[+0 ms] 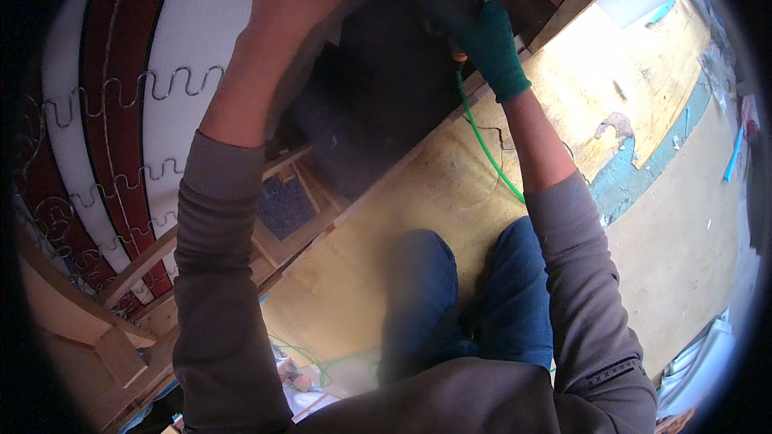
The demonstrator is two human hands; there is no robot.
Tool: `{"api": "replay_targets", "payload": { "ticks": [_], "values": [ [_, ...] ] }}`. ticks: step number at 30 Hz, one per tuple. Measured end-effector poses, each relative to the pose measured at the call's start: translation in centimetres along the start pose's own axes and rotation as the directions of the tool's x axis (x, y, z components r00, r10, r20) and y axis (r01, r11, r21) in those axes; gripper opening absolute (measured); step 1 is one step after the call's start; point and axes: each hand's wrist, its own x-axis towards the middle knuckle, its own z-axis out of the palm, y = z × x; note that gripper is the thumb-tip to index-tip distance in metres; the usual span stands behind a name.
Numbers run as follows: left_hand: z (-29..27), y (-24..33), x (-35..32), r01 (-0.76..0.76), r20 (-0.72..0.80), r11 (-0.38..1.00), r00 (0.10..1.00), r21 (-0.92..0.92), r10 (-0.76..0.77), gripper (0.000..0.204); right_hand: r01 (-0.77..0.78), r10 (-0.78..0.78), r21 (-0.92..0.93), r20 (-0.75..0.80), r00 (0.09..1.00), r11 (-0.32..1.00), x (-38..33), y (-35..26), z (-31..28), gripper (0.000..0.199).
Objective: The person kneels and uses a pneumatic staple gun to attach a dark fabric layer to the underside of a wooden chair frame. They then place a tufted gray cushion on the floor, smooth it, and return to staple the fabric to the frame.
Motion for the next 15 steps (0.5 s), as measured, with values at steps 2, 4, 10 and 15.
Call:
{"api": "replay_targets", "payload": {
  "ticks": [2,4,10,15],
  "values": [
    [0.0,0.0,0.0,-0.001,0.005,1.000,1.000,0.000,0.001,0.022,-0.139,0.149,-0.101,0.107,0.983,0.985,-0.1,0.5,-0.2,0.040],
    [-0.1,0.0,0.1,-0.001,0.011,1.000,1.000,-0.001,0.001,0.022,-0.203,0.222,-0.156,0.119,0.968,0.967,-0.4,0.9,0.4,0.037],
    [-0.3,0.1,0.1,-0.005,0.035,1.000,0.999,-0.004,0.006,0.023,0.063,-0.063,-0.087,0.010,0.998,0.994,-3.0,0.9,4.6,0.028],
    [-0.4,0.0,0.2,-0.011,0.049,1.000,0.999,-0.010,0.011,0.024,0.297,-0.284,-0.239,0.088,0.955,0.925,-4.9,-0.4,5.5,0.025]
  ]
}}
